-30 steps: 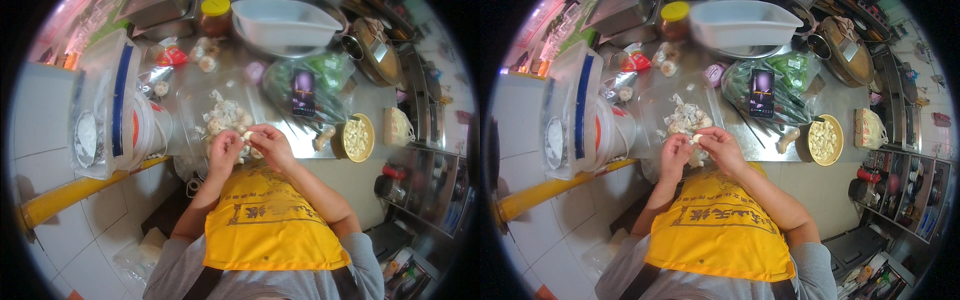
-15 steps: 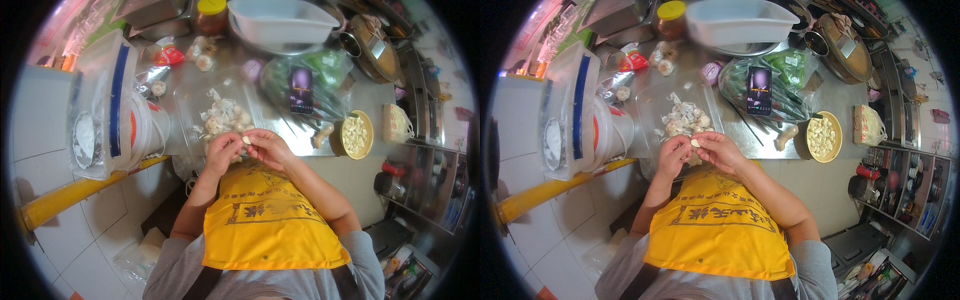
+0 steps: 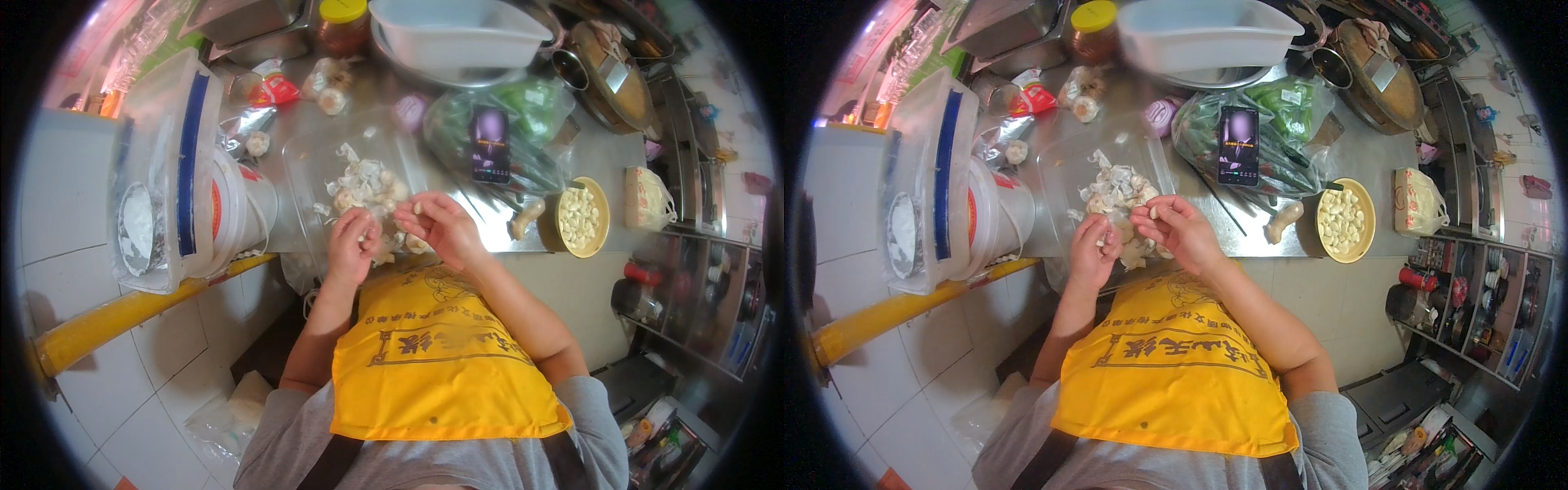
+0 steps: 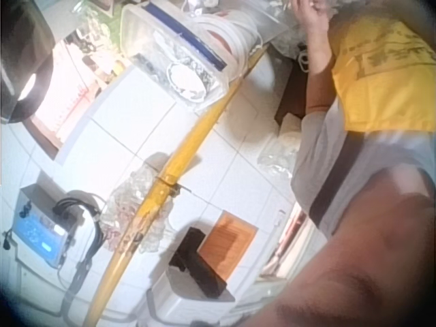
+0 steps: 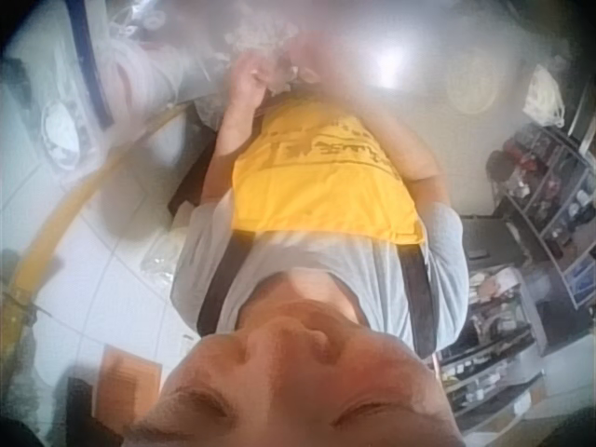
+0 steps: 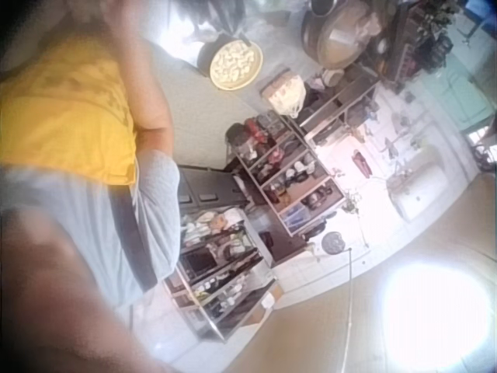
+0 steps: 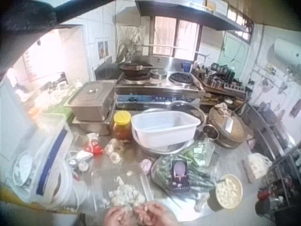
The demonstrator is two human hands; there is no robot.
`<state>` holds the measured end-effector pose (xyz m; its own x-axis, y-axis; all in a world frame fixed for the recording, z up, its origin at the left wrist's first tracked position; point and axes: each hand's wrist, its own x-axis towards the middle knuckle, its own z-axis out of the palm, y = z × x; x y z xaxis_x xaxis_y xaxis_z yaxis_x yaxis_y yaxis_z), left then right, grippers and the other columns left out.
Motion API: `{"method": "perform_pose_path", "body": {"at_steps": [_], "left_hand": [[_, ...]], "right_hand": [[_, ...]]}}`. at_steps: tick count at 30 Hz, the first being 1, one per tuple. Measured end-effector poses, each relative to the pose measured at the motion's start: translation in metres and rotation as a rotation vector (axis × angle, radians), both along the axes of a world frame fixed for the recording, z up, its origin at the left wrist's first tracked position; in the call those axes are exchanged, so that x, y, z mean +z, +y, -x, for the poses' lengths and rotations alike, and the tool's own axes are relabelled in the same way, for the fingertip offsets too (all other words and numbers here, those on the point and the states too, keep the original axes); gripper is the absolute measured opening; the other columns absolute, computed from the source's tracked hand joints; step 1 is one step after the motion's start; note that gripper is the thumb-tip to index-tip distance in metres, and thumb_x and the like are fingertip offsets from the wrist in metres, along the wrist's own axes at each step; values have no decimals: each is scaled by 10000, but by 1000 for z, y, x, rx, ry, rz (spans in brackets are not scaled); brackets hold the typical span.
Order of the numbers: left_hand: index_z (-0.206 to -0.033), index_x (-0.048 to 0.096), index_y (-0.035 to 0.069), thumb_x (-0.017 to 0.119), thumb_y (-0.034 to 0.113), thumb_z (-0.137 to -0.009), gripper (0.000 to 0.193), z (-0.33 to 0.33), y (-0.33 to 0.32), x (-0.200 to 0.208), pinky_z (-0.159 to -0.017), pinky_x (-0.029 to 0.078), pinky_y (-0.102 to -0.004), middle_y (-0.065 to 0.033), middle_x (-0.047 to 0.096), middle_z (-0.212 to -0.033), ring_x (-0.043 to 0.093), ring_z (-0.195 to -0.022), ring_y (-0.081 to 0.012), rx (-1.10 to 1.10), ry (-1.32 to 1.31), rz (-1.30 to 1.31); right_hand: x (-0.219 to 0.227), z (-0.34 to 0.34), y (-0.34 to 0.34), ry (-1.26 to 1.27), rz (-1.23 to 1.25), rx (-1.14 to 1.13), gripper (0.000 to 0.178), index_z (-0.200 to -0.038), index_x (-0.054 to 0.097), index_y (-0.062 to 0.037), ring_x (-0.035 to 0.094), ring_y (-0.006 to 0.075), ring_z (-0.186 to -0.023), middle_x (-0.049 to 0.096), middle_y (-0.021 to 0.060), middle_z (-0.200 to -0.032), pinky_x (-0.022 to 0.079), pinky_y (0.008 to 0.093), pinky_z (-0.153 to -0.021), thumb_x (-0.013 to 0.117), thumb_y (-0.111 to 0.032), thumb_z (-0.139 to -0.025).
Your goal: The person stirs a pot of stew on a gas stove using a ladle, then moves to a counter to peel garlic cloves by hand and place them into a small bowl.
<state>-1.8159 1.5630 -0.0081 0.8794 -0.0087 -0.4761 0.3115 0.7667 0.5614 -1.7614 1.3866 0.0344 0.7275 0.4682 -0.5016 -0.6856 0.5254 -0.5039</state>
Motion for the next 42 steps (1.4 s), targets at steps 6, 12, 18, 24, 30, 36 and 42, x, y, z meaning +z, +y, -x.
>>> {"method": "perform_pose_path", "body": {"at_steps": [6,12,18,24,30,36,42], "left_hand": [[-940,514,22,516,143,-883,133,-8,7,-7,-486,374,-233,-87,529,-771,473,-616,-140,77,110,41],[-1107,508,-7,464,197,-908,288,-15,3,-9,-883,428,-318,-166,556,-1073,531,-996,-227,55,93,136],[-1286,384,-5,399,348,-943,492,-10,-11,3,-969,360,-336,-153,473,-1243,467,-1109,-222,-6,70,84],[-1260,411,3,398,333,-951,453,-3,-13,16,-941,370,-339,-137,488,-1214,482,-1067,-194,20,-78,83],[-1015,555,7,505,73,-895,146,6,-2,7,-672,444,-243,-74,613,-921,554,-768,-116,-99,-225,-514],[-919,587,14,575,57,-852,80,4,-5,16,-602,422,-193,-1,586,-820,526,-699,-65,-114,-226,-670],[-857,564,-3,557,17,-848,24,4,-12,20,-646,442,-201,-22,585,-804,560,-725,-80,-60,-312,-808]], "right_hand": [[-12,0,-6,15,-12,115,107,-914,551,-12,594,188,-819,605,124,-936,492,272,-736,472,-80,-891],[-22,0,9,-372,502,457,129,-876,577,-25,554,125,-656,583,32,-753,454,256,-610,619,-122,-803],[-23,3,39,-875,770,380,189,-875,590,-15,531,92,-588,568,-11,-670,445,237,-579,675,-132,-753],[-23,-8,34,-420,489,365,165,-910,586,-24,500,93,-566,575,13,-702,408,220,-532,613,-145,-801],[-18,-15,16,-123,-14,314,181,-1049,533,-21,447,68,-599,560,40,-793,357,205,-534,494,-91,-887],[-15,-9,13,-126,-46,338,202,-1073,526,-20,450,70,-612,564,44,-799,370,209,-559,498,-105,-892],[-15,-4,12,-112,-22,319,186,-1062,528,-25,452,71,-633,566,40,-810,375,203,-579,492,-99,-895]]}}
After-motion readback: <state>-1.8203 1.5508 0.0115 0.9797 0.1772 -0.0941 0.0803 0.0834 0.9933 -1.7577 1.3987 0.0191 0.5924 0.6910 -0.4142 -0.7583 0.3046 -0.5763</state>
